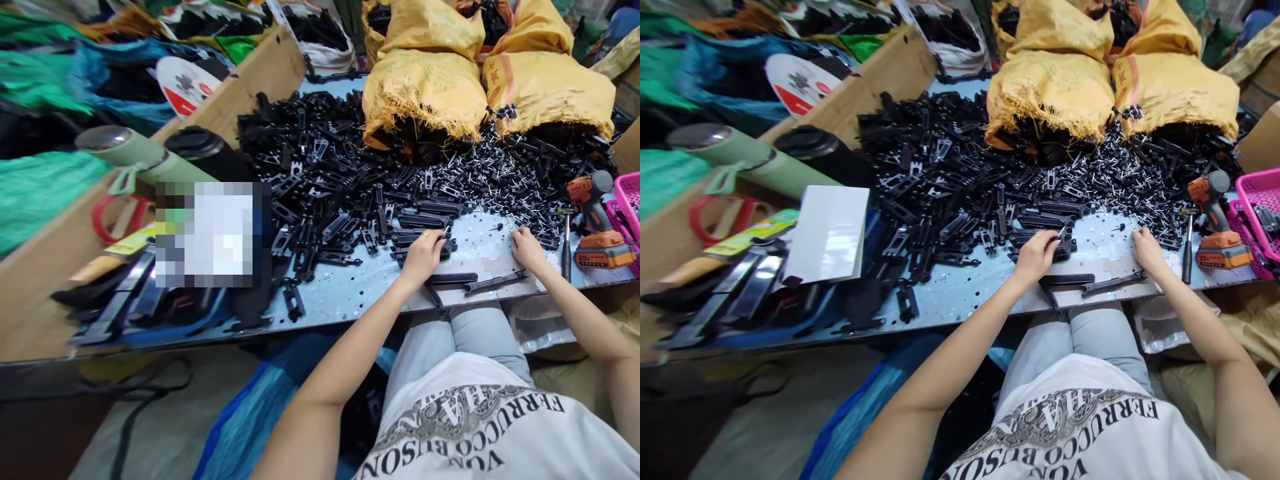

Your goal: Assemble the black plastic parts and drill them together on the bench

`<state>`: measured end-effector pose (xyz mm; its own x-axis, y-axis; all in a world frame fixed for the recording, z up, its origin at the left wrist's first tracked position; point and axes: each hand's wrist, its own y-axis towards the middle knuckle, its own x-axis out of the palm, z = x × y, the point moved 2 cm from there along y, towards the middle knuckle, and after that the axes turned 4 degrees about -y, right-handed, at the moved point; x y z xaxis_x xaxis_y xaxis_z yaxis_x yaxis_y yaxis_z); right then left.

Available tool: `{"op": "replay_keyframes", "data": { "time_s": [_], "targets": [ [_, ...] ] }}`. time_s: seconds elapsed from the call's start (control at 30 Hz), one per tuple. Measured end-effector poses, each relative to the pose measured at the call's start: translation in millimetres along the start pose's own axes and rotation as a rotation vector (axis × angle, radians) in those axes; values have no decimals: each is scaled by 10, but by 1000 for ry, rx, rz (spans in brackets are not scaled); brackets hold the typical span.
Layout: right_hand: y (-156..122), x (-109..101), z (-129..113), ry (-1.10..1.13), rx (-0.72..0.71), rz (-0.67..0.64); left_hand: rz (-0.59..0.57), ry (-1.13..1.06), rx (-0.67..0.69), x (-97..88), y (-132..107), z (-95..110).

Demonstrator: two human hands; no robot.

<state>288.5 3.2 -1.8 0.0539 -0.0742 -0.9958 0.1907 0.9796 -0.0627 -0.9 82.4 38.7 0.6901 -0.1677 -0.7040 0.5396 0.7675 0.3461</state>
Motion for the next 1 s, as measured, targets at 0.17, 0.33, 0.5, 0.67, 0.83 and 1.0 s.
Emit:
{"op": "replay_keyframes", "data": {
  "time_s": [0.17, 0.33, 0.5, 0.67, 0.83, 1.0],
  "targets": [
    [-26, -72, 78, 62, -11, 58, -69, -63, -171, -345, -501, -55],
    [-144, -211, -237, 464, -152, 181, -156, 134, -138, -376, -747, -30],
    [-269, -390, -573, 676, -319, 193, -216, 400, 34, -262, -691, 77],
    [-336, -468, -652, 788, -262, 79, -145, 371, 194, -101, -731, -26],
    [-373, -579, -757, 736, -331, -88, -10, 250, 328, 47, -890, -227],
    [-425, -740, -941, 347, -432, -172, 91, 181, 360, 104, -979, -290]
  ]
}}
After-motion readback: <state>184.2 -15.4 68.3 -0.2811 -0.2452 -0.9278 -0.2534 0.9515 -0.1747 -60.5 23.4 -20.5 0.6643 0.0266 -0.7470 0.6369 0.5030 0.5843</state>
